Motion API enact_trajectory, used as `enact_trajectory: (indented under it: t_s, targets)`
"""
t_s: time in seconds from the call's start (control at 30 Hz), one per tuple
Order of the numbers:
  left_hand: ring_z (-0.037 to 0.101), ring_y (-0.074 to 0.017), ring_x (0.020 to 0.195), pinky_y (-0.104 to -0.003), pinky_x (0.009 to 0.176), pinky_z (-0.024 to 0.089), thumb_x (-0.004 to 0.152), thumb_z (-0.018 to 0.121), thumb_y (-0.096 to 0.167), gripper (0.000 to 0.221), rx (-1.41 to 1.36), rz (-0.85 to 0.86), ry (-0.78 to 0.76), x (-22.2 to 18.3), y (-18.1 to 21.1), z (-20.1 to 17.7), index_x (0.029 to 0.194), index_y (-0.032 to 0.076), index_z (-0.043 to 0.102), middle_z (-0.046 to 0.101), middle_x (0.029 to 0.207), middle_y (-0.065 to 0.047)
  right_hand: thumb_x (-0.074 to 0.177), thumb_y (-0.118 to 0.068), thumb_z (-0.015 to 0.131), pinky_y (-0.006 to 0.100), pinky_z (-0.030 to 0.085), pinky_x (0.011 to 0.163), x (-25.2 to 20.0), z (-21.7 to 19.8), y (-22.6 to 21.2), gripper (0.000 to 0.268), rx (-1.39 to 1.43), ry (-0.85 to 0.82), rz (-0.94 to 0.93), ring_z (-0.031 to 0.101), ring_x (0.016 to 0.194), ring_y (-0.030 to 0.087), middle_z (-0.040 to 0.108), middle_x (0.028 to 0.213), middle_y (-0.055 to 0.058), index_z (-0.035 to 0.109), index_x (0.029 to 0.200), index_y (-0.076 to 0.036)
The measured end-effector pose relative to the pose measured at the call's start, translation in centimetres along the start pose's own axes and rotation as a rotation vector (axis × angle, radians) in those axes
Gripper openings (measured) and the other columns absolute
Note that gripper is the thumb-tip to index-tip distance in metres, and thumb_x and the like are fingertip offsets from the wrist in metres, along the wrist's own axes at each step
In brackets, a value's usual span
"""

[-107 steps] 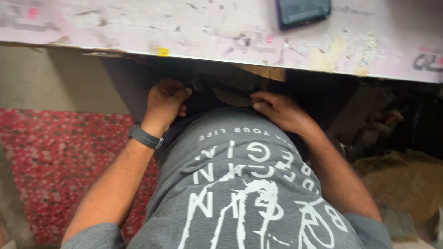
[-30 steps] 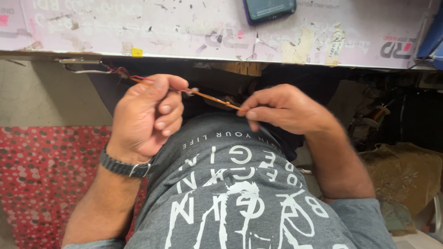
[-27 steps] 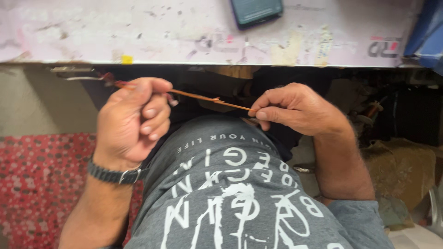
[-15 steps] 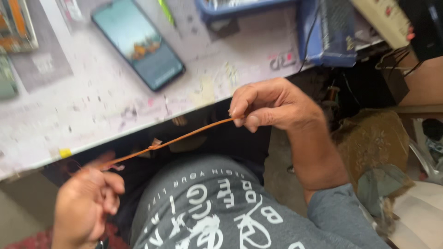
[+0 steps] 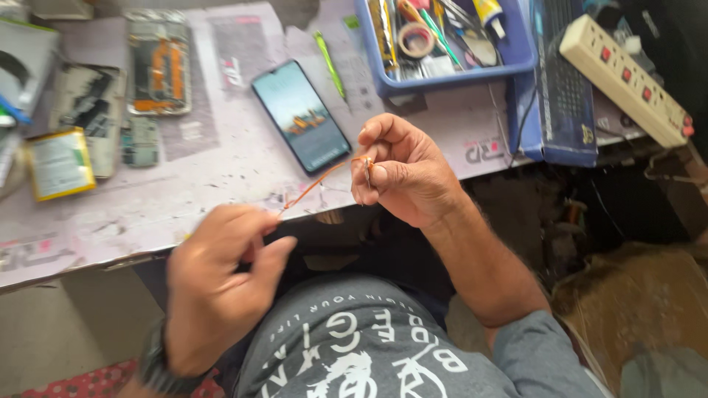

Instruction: The person inspects a cracked smartphone, writes on its back with a marker, and uses a green tool to pry at the edges. They also remove a SIM card tray and handle a thin orange wire while working at a cluttered repair bench.

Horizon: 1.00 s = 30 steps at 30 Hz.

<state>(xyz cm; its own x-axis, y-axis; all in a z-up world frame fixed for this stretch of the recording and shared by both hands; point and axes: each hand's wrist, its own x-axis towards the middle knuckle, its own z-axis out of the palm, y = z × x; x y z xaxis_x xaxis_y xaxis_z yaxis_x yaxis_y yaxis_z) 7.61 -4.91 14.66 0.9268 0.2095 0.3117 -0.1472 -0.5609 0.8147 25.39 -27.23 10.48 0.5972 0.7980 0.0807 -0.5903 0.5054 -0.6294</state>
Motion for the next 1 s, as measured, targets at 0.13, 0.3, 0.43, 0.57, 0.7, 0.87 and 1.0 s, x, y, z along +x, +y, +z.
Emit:
enact_trajectory:
  t_s: [0.13, 0.3, 0.43, 0.57, 0.7, 0.87, 1.0]
  targets:
    - [0.066, -0.0177, 0.072, -0.029, 0.058, 0.054, 0.085, 0.083, 0.019, 0.029, -0.036, 0.208, -0.053, 5.0, 2.5, 1.0, 0.104, 0.002, 0.069, 0.068, 0.095, -0.010, 0.094, 0.002, 0.079, 0.035, 0.057, 0.086, 1.8, 1.3, 0.4, 0.035, -0.015, 0.034, -0.056, 0.072, 0.093, 0.025, 0.074, 0.100, 0.015, 0.061, 0.125, 0.001]
    - [0.065, -0.0197, 0.066, -0.032, 0.057, 0.052, 0.086, 0.083, 0.020, 0.023, 0.053, 0.260, 0.006, 7.7, 3.2, 2.2, 0.094, 0.005, 0.068, 0.068, 0.087, -0.008, 0.093, 0.004, 0.078, 0.033, 0.059, 0.090, 3.0, 1.2, 0.9, 0.029, -0.074, 0.145, -0.111, 0.073, 0.097, 0.022, 0.075, 0.104, 0.018, 0.062, 0.116, 0.001]
    - [0.066, -0.0162, 0.060, -0.029, 0.055, 0.053, 0.088, 0.076, 0.009, 0.008, -0.048, 0.172, 0.042, 8.6, 2.6, 2.9, 0.088, 0.005, 0.069, 0.069, 0.081, -0.007, 0.093, 0.005, 0.077, 0.034, 0.059, 0.094, 3.3, 1.1, 1.3, 0.026, -0.172, 0.193, -0.191, 0.074, 0.100, 0.021, 0.075, 0.105, 0.017, 0.064, 0.115, 0.001]
    - [0.064, -0.0178, 0.058, -0.031, 0.052, 0.049, 0.082, 0.073, 0.004, 0.008, -0.032, 0.178, 0.021, 9.4, 1.7, 2.8, 0.077, 0.003, 0.066, 0.066, 0.073, -0.008, 0.091, 0.006, 0.078, 0.031, 0.056, 0.091, 3.6, 2.7, 1.0, 0.031, -0.383, 0.211, -0.232, 0.068, 0.100, 0.018, 0.072, 0.113, 0.014, 0.065, 0.118, 0.001]
    - [0.064, -0.0136, 0.057, -0.028, 0.052, 0.049, 0.078, 0.071, 0.003, 0.007, -0.096, 0.134, -0.107, 10.0, 1.4, 1.6, 0.073, 0.001, 0.066, 0.067, 0.068, -0.008, 0.080, 0.003, 0.080, 0.029, 0.049, 0.097, 3.1, 4.6, -0.8, 0.044, -1.129, 0.118, -0.500, 0.059, 0.110, 0.017, 0.062, 0.124, 0.010, 0.063, 0.121, 0.001]
    - [0.059, -0.0068, 0.054, -0.025, 0.049, 0.047, 0.081, 0.068, 0.004, 0.009, -0.190, -0.045, -0.260, 10.7, 1.1, 0.8, 0.073, 0.000, 0.068, 0.065, 0.061, -0.005, 0.094, -0.002, 0.075, 0.031, 0.051, 0.108, 3.0, 3.5, -0.3, 0.036, -0.986, -0.066, -0.291, 0.063, 0.118, 0.017, 0.067, 0.124, 0.007, 0.064, 0.128, 0.004]
    - [0.056, -0.0043, 0.055, -0.025, 0.047, 0.045, 0.082, 0.068, 0.006, 0.011, -0.219, -0.119, -0.295, 10.9, 0.4, 0.8, 0.073, 0.001, 0.070, 0.065, 0.061, -0.002, 0.100, -0.009, 0.072, 0.031, 0.056, 0.094, 2.9, 1.8, 1.9, 0.024, -0.618, 0.070, -0.067, 0.067, 0.101, 0.016, 0.072, 0.107, 0.008, 0.066, 0.119, 0.006]
